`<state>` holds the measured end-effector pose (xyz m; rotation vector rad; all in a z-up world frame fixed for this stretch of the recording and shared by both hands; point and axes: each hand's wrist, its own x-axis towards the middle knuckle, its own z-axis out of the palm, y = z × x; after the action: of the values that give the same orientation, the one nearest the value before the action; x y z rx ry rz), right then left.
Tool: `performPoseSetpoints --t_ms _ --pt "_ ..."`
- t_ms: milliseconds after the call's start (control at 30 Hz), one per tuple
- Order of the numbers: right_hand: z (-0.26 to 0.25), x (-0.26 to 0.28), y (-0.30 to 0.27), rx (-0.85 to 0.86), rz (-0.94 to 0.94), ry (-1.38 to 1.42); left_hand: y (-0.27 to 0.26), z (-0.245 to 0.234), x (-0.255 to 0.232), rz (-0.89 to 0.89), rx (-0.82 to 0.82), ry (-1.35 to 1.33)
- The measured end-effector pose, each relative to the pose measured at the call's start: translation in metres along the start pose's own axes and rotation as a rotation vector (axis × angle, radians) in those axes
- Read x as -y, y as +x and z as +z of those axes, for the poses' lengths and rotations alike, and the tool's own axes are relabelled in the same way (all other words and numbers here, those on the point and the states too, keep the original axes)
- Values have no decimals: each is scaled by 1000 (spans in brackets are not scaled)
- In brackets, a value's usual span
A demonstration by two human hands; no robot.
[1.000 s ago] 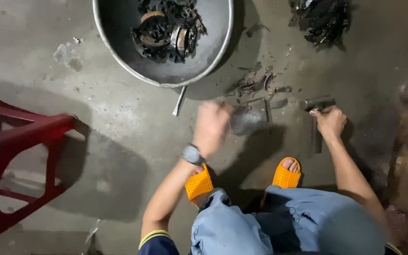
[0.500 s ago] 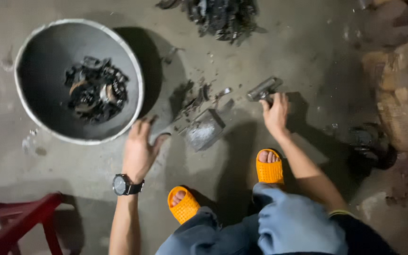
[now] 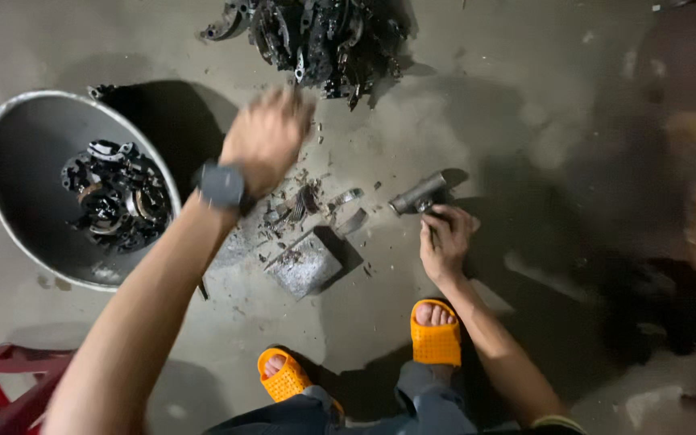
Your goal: The person uses a hammer and a metal punch to strike and break apart metal pieces placed on a block. They repeatedly pick up metal scraps from a bucket, position them on the block, and hammer them until they break, then return the pieces to the bucket.
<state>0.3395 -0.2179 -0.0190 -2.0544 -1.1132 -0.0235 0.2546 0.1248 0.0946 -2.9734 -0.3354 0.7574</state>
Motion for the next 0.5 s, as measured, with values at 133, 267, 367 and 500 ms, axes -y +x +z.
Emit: performPoseSetpoints --t_ms 133,267,367,500 --pt "-4 -3 3 79 9 -21 69 -9 16 -122 -239 -209" --pt "-4 5 19 67 62 21 94 5 20 -126 -171 -259" --pt "-1 -1 9 71 84 16 69 -5 22 -105 -242 -604" --pt "7 -11 -3 -2 -15 86 -12 -17 17 -121 -527 -1297"
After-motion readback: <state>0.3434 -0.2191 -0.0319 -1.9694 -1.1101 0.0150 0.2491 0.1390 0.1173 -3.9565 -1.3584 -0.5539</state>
